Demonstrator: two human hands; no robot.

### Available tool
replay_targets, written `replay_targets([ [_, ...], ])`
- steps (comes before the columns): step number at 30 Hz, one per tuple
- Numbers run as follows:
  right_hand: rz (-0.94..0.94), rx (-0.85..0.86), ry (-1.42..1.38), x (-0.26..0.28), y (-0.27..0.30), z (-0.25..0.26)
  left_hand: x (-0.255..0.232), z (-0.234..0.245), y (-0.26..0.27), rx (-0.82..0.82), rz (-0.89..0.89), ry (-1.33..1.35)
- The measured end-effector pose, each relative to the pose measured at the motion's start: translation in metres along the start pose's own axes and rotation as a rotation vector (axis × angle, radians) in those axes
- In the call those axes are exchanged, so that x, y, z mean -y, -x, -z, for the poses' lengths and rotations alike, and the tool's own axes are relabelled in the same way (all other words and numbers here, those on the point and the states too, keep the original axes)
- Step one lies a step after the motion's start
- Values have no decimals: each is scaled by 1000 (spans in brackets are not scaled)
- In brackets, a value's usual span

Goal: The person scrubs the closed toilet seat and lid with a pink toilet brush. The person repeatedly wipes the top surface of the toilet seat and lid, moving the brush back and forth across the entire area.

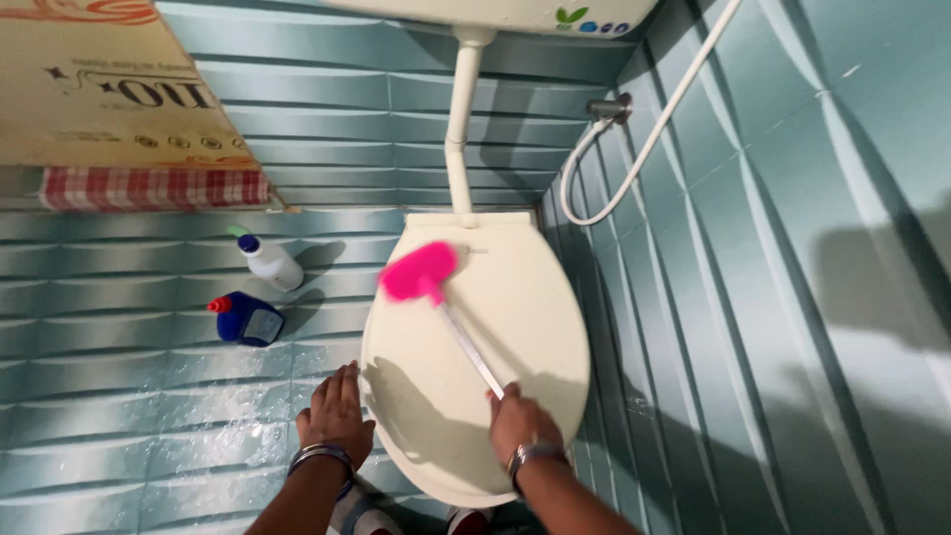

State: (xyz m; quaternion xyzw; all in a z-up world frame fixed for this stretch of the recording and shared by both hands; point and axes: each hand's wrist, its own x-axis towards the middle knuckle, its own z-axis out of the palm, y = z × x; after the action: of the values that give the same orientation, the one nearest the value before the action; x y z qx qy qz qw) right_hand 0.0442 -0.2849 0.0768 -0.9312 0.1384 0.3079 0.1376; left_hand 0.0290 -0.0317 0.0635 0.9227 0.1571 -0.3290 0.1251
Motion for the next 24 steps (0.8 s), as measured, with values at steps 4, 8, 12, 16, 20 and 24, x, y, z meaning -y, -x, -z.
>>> replay_targets([
  [4, 17, 112, 75, 9, 32, 7, 7, -5, -3, 7, 6, 5],
  [8, -28, 67, 66, 19, 18, 31, 21, 2, 0, 26, 37, -36],
  [12, 3, -39, 66, 46, -16, 53, 24, 11, 6, -3, 80, 21],
  [16, 36, -111, 49, 48, -23, 29, 29, 18, 5, -53, 50, 58],
  [20, -97, 151, 56, -26, 1, -47, 41, 21, 2, -97, 33, 74],
  [24, 76, 78, 103, -112, 22, -125, 52, 13, 6, -108, 70, 76],
])
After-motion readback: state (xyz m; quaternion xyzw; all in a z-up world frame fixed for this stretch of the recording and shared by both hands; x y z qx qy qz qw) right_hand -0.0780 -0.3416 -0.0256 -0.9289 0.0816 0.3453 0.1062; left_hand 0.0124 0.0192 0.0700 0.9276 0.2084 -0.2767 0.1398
